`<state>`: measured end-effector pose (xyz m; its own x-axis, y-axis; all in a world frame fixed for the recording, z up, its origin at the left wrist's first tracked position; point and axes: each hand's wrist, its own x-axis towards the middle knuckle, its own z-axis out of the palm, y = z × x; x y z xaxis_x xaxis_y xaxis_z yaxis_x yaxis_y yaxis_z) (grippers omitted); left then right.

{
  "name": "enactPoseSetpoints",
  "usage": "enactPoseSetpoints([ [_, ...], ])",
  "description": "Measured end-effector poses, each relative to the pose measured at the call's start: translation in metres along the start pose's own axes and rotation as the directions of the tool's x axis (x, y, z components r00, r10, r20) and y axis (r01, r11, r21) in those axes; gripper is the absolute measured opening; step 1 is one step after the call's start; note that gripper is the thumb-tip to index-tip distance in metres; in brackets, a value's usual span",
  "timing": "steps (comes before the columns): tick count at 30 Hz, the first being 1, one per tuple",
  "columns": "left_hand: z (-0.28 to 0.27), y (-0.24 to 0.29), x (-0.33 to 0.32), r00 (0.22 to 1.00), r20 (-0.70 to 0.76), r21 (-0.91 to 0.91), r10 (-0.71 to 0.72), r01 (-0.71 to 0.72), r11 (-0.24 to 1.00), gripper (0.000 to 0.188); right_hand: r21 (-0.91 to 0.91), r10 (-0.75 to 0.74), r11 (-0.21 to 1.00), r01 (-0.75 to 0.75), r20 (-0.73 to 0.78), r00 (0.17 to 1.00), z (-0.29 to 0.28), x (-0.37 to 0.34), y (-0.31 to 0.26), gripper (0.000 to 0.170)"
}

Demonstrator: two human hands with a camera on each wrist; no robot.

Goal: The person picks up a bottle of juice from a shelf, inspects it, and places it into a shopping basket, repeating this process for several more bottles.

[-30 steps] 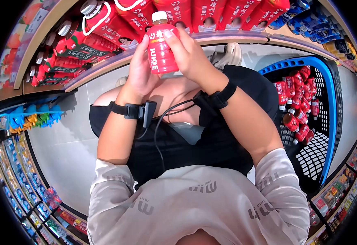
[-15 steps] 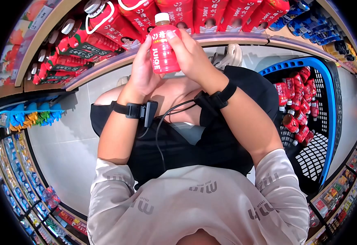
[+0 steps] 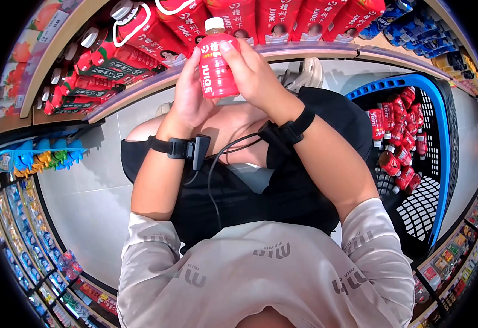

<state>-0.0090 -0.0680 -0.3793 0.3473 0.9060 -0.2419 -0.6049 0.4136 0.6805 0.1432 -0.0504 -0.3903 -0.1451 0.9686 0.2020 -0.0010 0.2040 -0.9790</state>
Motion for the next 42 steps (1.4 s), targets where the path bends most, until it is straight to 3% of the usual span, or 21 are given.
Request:
enactPoseSetpoints([
  [4,0.006,-0.001,-0.001,0.998,-0.051,0.012,0.020,-0.019,1.000,0.050,0.000,-0.020,1.000,0.020,-0.007,1.000,0.001,0.000,0.004,0.049],
  [12,0.001,-0.001,0.000,1.000,-0.003,0.001,0.019,-0.019,1.000,0.050,-0.017,-0.047,0.999,0.047,-0.017,0.999,0.002,0.000,0.006,0.048],
  [35,0.001,-0.003,0.001,0.999,-0.040,0.017,0.009,-0.008,1.000,0.049,0.002,0.038,0.999,-0.038,-0.008,0.999,0.001,-0.001,0.004,0.048],
  [37,-0.003,-0.003,0.001,0.999,-0.039,0.091,-0.003,0.006,0.996,0.061,-0.001,0.050,0.999,-0.050,-0.005,0.999,0.001,-0.001,0.004,0.049],
  [42,-0.004,-0.003,0.001,1.000,-0.023,0.109,-0.010,0.012,0.994,0.061,-0.012,0.074,0.997,-0.074,-0.002,0.997,0.001,0.000,0.003,0.050],
])
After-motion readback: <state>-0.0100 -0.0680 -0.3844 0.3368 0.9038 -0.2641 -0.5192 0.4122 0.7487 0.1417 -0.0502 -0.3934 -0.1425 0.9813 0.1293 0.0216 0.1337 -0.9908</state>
